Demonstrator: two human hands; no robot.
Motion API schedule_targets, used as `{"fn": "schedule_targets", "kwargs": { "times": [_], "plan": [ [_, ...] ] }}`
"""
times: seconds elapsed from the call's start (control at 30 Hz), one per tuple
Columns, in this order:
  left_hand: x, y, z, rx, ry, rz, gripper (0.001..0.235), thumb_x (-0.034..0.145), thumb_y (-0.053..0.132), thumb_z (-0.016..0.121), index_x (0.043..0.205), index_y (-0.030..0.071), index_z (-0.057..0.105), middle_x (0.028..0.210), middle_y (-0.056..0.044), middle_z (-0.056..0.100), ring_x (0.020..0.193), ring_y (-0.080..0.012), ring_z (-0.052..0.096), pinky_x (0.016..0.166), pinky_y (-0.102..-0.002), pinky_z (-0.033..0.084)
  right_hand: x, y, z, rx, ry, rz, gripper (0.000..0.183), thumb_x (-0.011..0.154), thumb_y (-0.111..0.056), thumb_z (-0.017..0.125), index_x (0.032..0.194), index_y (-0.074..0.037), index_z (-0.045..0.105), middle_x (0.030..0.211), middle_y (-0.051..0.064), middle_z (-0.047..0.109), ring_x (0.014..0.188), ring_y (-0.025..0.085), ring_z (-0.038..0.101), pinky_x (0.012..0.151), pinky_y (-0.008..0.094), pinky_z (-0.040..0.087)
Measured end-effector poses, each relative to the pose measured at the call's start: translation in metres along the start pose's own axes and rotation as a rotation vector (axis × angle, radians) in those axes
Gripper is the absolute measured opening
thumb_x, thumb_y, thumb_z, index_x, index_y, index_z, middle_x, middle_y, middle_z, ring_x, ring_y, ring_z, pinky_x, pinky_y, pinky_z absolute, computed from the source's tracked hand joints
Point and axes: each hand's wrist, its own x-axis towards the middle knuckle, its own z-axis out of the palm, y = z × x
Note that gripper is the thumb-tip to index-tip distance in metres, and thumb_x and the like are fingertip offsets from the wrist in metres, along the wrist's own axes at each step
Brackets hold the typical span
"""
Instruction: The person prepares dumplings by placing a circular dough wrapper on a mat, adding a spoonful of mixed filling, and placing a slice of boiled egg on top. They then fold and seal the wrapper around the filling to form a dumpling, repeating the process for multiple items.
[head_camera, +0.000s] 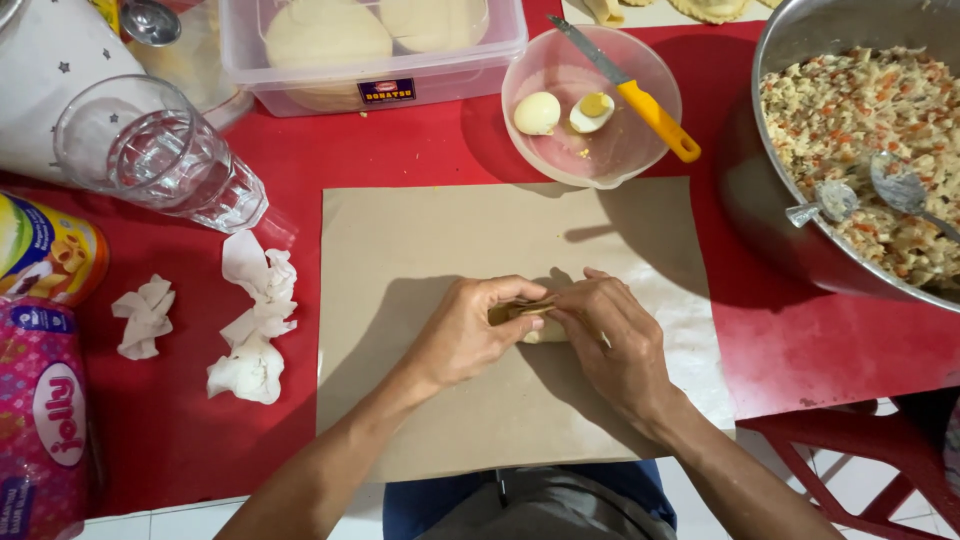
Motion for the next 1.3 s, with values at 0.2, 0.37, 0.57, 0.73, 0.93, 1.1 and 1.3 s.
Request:
{"fn": "schedule_targets", "kwargs": {
  "times": [0.2, 0.37, 0.57, 0.73, 0.93, 1.1, 1.3],
  "plan": [
    [0.0, -0.012, 0.003, 0.014, 0.041, 0.009, 0.021, 0.092, -0.003, 0.07, 0.111, 0.003, 0.078, 0.096, -0.015, 0.081, 0.094, -0.022, 0.076, 0.084, -0.036, 0.06, 0.001, -0.003, -0.001, 0.055, 0.009, 0.053, 0.02, 0.083, 0.008, 0.077, 0.101, -0.001, 0.075, 0.086, 0.013, 0.075, 0.086, 0.032, 0.076, 0.095, 0.058, 0.057],
    [-0.002, -0.019, 0.01, 0.096, 0.067, 0.028, 0.019, 0.095, -0.002, 0.066, 0.109, 0.005, 0.077, 0.095, -0.017, 0.08, 0.092, -0.0262, 0.077, 0.08, -0.039, 0.061, 0.002, -0.004, -0.002, 0.059, 0.023, 0.058, 0.015, 0.083, 0.008, 0.077, 0.094, -0.002, 0.077, 0.081, 0.009, 0.074, 0.083, 0.027, 0.076, 0.093, 0.054, 0.059],
    [-0.003, -0.002, 0.01, 0.113, 0.075, 0.066, 0.025, 0.091, 0.0, 0.07, 0.115, 0.003, 0.073, 0.106, -0.02, 0.078, 0.102, -0.0363, 0.075, 0.084, -0.045, 0.061, -0.002, 0.001, -0.001, 0.068, 0.045, -0.021, 0.017, 0.082, 0.012, 0.075, 0.091, -0.002, 0.078, 0.078, 0.009, 0.074, 0.081, 0.027, 0.076, 0.09, 0.053, 0.06],
    [0.0, -0.021, 0.015, 0.131, 0.051, 0.038, 0.017, 0.089, -0.004, 0.07, 0.105, -0.002, 0.076, 0.098, -0.022, 0.078, 0.095, -0.0372, 0.076, 0.081, -0.042, 0.061, 0.004, -0.004, -0.009, 0.061, 0.029, -0.014, 0.019, 0.081, 0.013, 0.075, 0.092, -0.002, 0.079, 0.077, 0.009, 0.075, 0.079, 0.027, 0.077, 0.089, 0.054, 0.061],
    [-0.002, -0.007, 0.015, 0.069, 0.092, 0.119, 0.016, 0.092, 0.001, 0.071, 0.105, 0.002, 0.079, 0.103, -0.018, 0.08, 0.099, -0.0333, 0.077, 0.082, -0.039, 0.061, 0.003, 0.0, -0.036, 0.263, -0.1, 0.224, 0.037, 0.08, -0.004, 0.081, 0.116, 0.002, 0.074, 0.1, 0.017, 0.077, 0.108, 0.038, 0.072, 0.098, 0.057, 0.053],
    [-0.002, -0.016, 0.018, 0.019, 0.12, 0.165, 0.014, 0.093, 0.002, 0.071, 0.104, 0.003, 0.08, 0.106, -0.016, 0.081, 0.105, -0.0298, 0.076, 0.087, -0.037, 0.06, -0.005, 0.005, -0.033, 0.273, -0.084, 0.226, 0.022, 0.081, -0.007, 0.082, 0.102, 0.001, 0.08, 0.093, 0.015, 0.077, 0.101, 0.034, 0.071, 0.102, 0.055, 0.05],
    [-0.003, -0.013, 0.018, 0.043, 0.087, 0.237, 0.015, 0.094, -0.002, 0.068, 0.104, 0.003, 0.079, 0.106, -0.016, 0.08, 0.101, -0.032, 0.077, 0.085, -0.039, 0.061, -0.011, 0.016, -0.029, 0.345, -0.073, 0.319, 0.014, 0.08, -0.007, 0.084, 0.092, -0.002, 0.082, 0.084, 0.01, 0.075, 0.096, 0.028, 0.071, 0.096, 0.045, 0.054]
  ]
}}
